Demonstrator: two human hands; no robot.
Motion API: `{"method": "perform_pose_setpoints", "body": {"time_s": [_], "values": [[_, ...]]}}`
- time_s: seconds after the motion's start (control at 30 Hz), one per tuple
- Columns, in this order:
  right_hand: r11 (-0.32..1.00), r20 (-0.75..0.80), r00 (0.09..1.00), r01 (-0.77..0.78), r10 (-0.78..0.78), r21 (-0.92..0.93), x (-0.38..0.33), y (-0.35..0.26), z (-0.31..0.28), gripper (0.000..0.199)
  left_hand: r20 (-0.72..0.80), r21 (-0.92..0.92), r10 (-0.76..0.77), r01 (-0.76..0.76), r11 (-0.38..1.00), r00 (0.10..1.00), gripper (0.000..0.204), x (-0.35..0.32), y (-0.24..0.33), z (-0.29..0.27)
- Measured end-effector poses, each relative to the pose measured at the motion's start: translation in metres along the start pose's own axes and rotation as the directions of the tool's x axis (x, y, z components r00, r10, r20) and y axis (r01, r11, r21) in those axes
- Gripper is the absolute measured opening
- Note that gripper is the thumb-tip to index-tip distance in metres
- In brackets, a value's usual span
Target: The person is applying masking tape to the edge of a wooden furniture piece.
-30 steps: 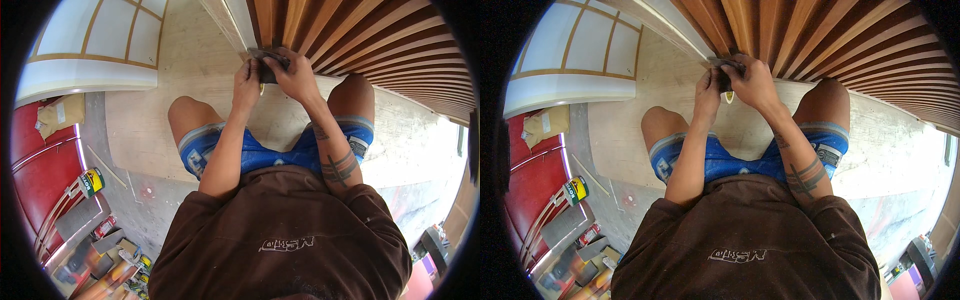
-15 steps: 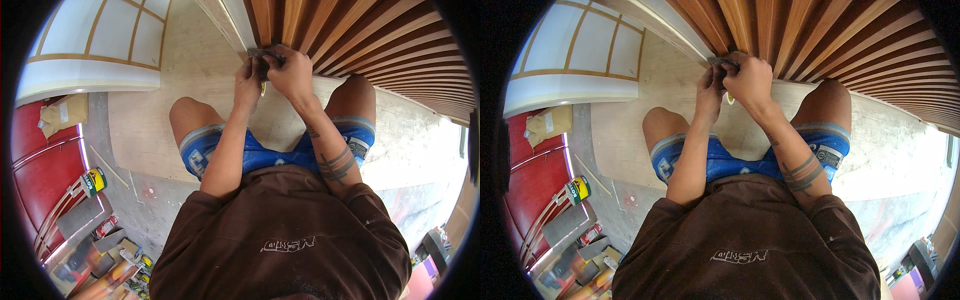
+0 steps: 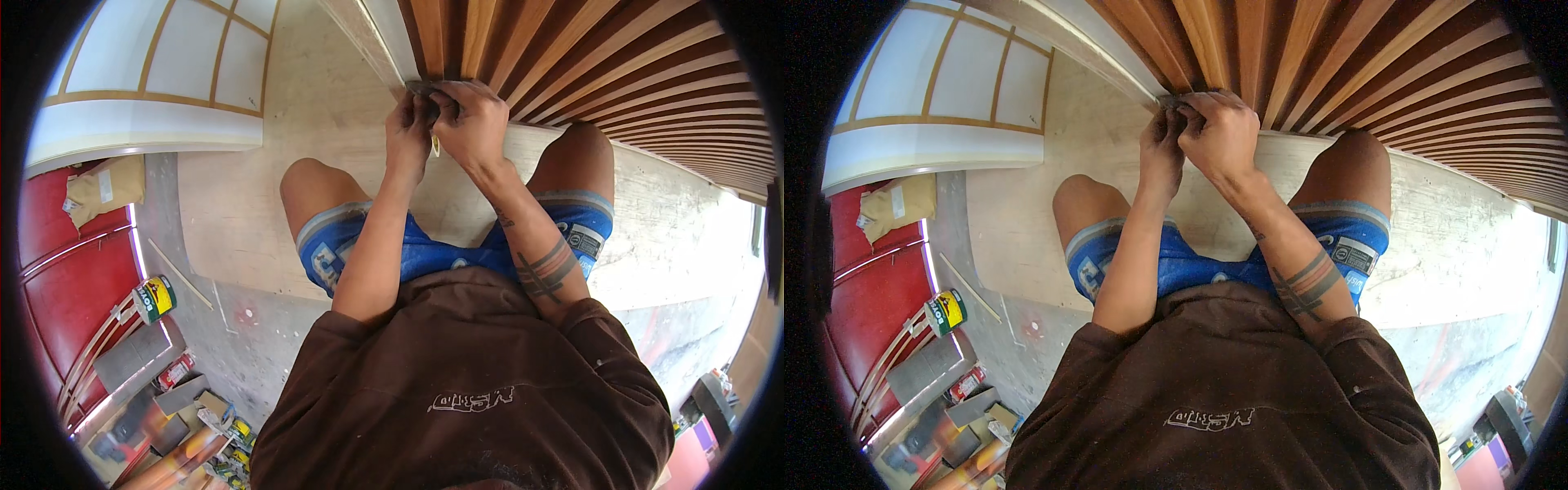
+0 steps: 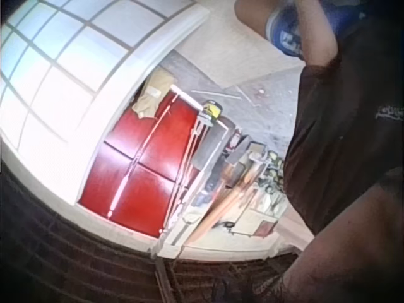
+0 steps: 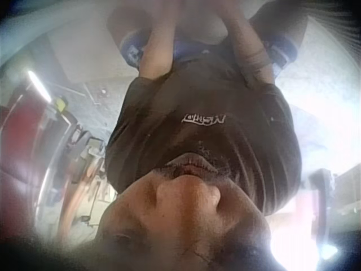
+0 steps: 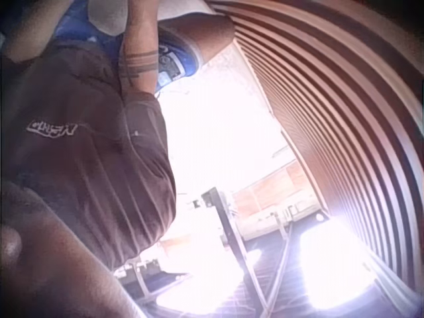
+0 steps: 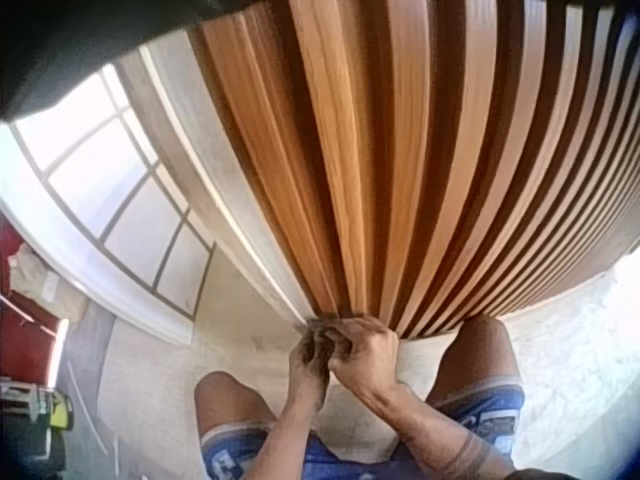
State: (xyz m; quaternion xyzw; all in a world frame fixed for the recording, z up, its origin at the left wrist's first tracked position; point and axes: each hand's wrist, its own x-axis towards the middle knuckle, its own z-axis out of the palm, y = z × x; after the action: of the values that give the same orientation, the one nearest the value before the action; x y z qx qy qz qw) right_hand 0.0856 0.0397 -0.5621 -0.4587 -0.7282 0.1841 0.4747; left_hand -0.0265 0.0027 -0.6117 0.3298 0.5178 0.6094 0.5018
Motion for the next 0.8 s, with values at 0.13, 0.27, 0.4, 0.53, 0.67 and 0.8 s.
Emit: {"method": "perform_pose_setpoints", "body": {"time_s": [0.13,0.27,0.4,0.53,0.67,0.8], "values": [[0.995,-0.120,0.991,0.065,-0.055,0.080,0.008,-0.002,-0.004,0.019,-0.056,0.091,0.048,-0.043,0.995,0.997,0.033,0.002,0.017,0.011],[0.994,0.008,1.000,0.016,-0.017,0.108,0.008,-0.001,-0.016,0.018,-0.111,0.118,0.109,-0.096,0.988,0.988,0.033,-0.006,0.008,0.018],[0.974,0.145,0.975,-0.187,0.168,0.130,-0.003,0.005,-0.029,0.019,-0.056,0.092,-0.029,0.034,0.995,0.998,0.034,-0.021,0.002,0.022],[0.970,0.295,0.933,-0.235,0.207,0.063,0.001,0.004,-0.039,0.020,0.011,0.052,-0.047,0.047,0.998,0.999,0.037,-0.022,0.002,0.008],[0.950,0.382,0.882,-0.312,0.276,0.032,0.004,0.017,-0.056,0.020,-0.158,0.205,-0.154,0.185,0.961,0.975,0.035,-0.027,0.004,-0.006],[0.950,0.393,0.881,-0.308,0.265,0.048,0.008,0.023,-0.062,0.022,-0.315,0.558,0.038,0.152,0.816,0.948,0.036,-0.025,-0.007,-0.011]]}}
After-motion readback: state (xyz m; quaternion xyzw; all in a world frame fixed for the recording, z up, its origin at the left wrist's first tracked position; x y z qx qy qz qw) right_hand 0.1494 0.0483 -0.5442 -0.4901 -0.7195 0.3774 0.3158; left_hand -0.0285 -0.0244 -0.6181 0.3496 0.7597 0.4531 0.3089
